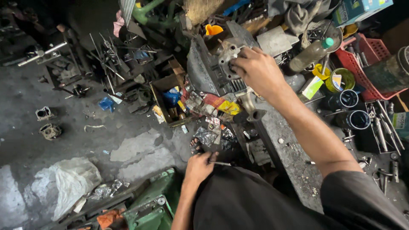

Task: The person selects metal rods and inserts them into a small engine block clamped in a vise. They repeatedly insert, remove, and reposition the rods while occasionally wiping the engine with a cloth. The person also handles a metal plate and places it on the workbench.

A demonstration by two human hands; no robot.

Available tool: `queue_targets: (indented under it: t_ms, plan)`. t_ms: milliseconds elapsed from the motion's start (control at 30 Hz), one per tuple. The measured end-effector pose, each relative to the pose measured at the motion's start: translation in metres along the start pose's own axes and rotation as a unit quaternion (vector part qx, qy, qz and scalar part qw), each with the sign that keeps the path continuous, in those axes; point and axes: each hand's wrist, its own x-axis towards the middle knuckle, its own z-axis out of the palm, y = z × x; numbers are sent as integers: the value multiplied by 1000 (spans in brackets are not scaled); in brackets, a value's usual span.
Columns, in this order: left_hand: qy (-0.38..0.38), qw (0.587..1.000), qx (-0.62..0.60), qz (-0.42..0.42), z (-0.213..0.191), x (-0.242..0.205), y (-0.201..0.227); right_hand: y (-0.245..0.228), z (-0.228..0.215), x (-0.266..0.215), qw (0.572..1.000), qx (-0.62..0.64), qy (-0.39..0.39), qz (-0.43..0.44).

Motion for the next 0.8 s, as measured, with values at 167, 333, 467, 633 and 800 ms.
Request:
queue_targets:
  t_ms: [167, 333, 467, 633, 800]
  plan:
    - [-64, 998, -2, -21, -1, 15, -3, -4, 5, -3, 999, 0, 27, 27]
    - [-100, 994, -15, 44, -5, 41, -12, -6, 6, -2, 999, 10, 29, 33]
    - [-147, 987, 6, 60, -10, 60, -12, -4, 8, 3, 997, 12, 15, 69]
    - [-155, 975, 56, 148, -16, 93, -9, 5, 1, -20, 969, 106, 174, 138]
    - [-281, 954, -49, 96, 0, 116, -22, 18, -3, -80, 814, 304, 329, 371]
